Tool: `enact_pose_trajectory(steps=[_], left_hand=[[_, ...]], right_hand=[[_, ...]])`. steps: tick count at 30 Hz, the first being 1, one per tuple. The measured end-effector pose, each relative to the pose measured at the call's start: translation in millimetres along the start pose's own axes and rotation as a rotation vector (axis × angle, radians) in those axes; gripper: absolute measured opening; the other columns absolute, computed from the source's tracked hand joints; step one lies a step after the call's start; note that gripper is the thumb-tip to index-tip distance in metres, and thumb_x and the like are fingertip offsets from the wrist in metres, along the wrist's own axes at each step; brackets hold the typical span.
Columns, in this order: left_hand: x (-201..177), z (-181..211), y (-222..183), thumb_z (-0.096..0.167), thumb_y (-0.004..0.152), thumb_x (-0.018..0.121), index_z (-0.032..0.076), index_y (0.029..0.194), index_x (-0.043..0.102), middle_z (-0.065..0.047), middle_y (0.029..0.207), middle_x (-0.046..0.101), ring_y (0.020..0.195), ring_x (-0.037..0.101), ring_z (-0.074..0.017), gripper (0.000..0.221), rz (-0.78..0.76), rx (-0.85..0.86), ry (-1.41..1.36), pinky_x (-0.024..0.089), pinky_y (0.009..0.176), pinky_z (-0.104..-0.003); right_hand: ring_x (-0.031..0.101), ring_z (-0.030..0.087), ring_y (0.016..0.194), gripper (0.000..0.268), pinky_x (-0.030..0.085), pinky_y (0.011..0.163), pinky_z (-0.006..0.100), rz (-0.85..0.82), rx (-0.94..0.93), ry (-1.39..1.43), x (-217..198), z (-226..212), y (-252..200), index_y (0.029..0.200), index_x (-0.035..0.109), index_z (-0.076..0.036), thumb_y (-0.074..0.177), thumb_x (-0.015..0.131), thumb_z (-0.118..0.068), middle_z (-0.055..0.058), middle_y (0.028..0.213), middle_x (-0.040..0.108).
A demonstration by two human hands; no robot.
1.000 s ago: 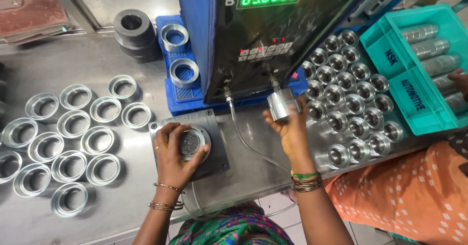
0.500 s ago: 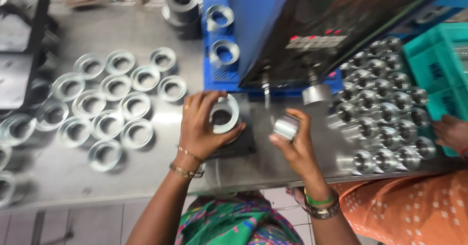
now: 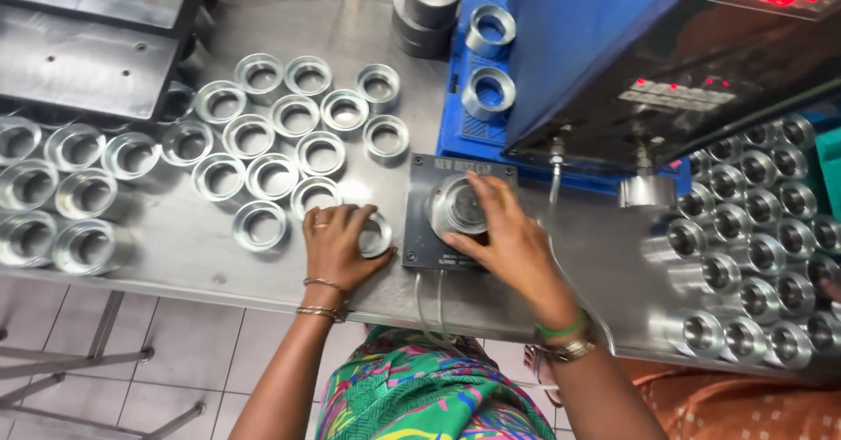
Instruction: Testing and sorting metal rings and caps using a specialized testing machine.
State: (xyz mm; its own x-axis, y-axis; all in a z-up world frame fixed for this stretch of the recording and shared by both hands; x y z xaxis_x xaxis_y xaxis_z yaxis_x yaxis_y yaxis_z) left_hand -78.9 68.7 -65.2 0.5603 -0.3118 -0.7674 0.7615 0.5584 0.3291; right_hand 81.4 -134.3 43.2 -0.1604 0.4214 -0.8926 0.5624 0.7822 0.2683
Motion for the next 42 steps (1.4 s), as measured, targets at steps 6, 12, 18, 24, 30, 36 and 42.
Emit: enact_pose_trajectory(steps=[6, 12, 18, 24, 30, 36, 42], left_hand=[[25.2, -2.5, 15.6, 0.05, 0.069, 0.081, 0.024, 0.126, 0.067, -0.012, 0.147, 0.05, 0.136, 0.041, -0.0385, 0.064, 0.006, 0.049, 0.25, 0.02, 0.116, -0.064], [21.2, -22.8, 30.9, 0.056, 0.074, 0.071, 0.024, 0.131, 0.065, -0.008, 0.161, 0.035, 0.151, 0.017, -0.0415, 0.067, -0.035, -0.067, 0.314, 0.012, 0.112, -0.074], [9.5, -72.8, 52.7, 0.057, 0.08, 0.067, 0.02, 0.143, 0.059, 0.004, 0.159, 0.04, 0.152, 0.019, -0.0379, 0.074, -0.087, -0.087, 0.392, 0.011, 0.11, -0.077], [-13.4, -96.3, 61.3, 0.058, 0.084, 0.062, 0.033, 0.142, 0.057, -0.007, 0.156, 0.042, 0.151, 0.026, -0.0267, 0.064, -0.146, -0.164, 0.407, 0.008, 0.114, -0.074], [0.5, -78.9, 59.5, 0.038, 0.087, 0.069, 0.023, 0.139, 0.061, -0.006, 0.155, 0.047, 0.149, 0.03, -0.0316, 0.054, 0.012, -0.008, 0.362, 0.009, 0.114, -0.073], [-9.7, 29.6, 62.5, 0.01, 0.086, 0.068, 0.016, 0.12, 0.067, -0.01, 0.144, 0.054, 0.137, 0.047, -0.0327, 0.035, 0.159, 0.072, -0.161, 0.033, 0.114, -0.054], [-4.6, 109.0, 60.5, 0.01, 0.09, 0.069, 0.01, 0.118, 0.067, -0.012, 0.138, 0.056, 0.131, 0.05, -0.0368, 0.028, 0.092, 0.264, -0.423, 0.039, 0.112, -0.05]], right_hand=[[0.074, 0.025, 0.099, 0.045, 0.059, 0.082, 0.041, 0.022, 0.6, 0.163, -47.6, 127.9, -79.6, 0.112, 0.071, -0.009, 0.087, 0.071, -0.047, 0.008, 0.117, 0.069], [0.046, 0.055, 0.125, 0.074, 0.043, 0.093, 0.071, -0.382, 1.191, -0.573, -22.4, 299.3, -251.2, 0.135, 0.069, -0.026, 0.084, 0.057, -0.078, 0.025, 0.133, 0.058], [0.035, 0.054, 0.144, 0.071, 0.036, 0.111, 0.074, -0.326, 1.007, -0.464, -6.6, 269.6, -249.4, 0.136, 0.07, -0.028, 0.082, 0.063, -0.074, 0.023, 0.147, 0.048], [0.055, 0.058, 0.119, 0.107, 0.051, 0.095, 0.067, -0.388, 1.143, -0.274, -16.1, 265.2, -217.8, 0.168, 0.03, -0.022, 0.082, 0.062, -0.078, 0.033, 0.152, 0.036], [0.058, 0.04, 0.126, 0.099, 0.046, 0.105, 0.058, -0.235, 0.88, -0.567, 2.2, 192.7, -186.3, 0.156, 0.051, -0.018, 0.079, 0.061, -0.08, 0.017, 0.141, 0.064], [0.06, 0.034, 0.123, 0.081, 0.047, 0.109, 0.047, 0.049, 0.504, -0.545, 0.1, 167.3, -169.3, 0.132, 0.065, -0.003, 0.076, 0.079, -0.061, 0.017, 0.133, 0.067], [0.065, 0.032, 0.108, 0.075, 0.051, 0.094, 0.047, 0.025, 0.62, -0.322, -15.5, 142.8, -135.1, 0.125, 0.065, -0.004, 0.071, 0.083, -0.053, 0.015, 0.123, 0.069]])
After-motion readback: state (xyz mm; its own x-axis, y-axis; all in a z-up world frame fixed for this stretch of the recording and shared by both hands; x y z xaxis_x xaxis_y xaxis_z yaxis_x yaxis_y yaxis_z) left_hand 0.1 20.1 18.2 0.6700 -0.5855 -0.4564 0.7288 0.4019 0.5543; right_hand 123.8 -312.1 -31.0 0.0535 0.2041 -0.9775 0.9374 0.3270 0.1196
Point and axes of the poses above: each hand's wrist, its own y-axis towards the middle knuckle, its own x-axis out of the palm, z = x × y, the point moved 1 cm from there along y, towards the middle knuckle
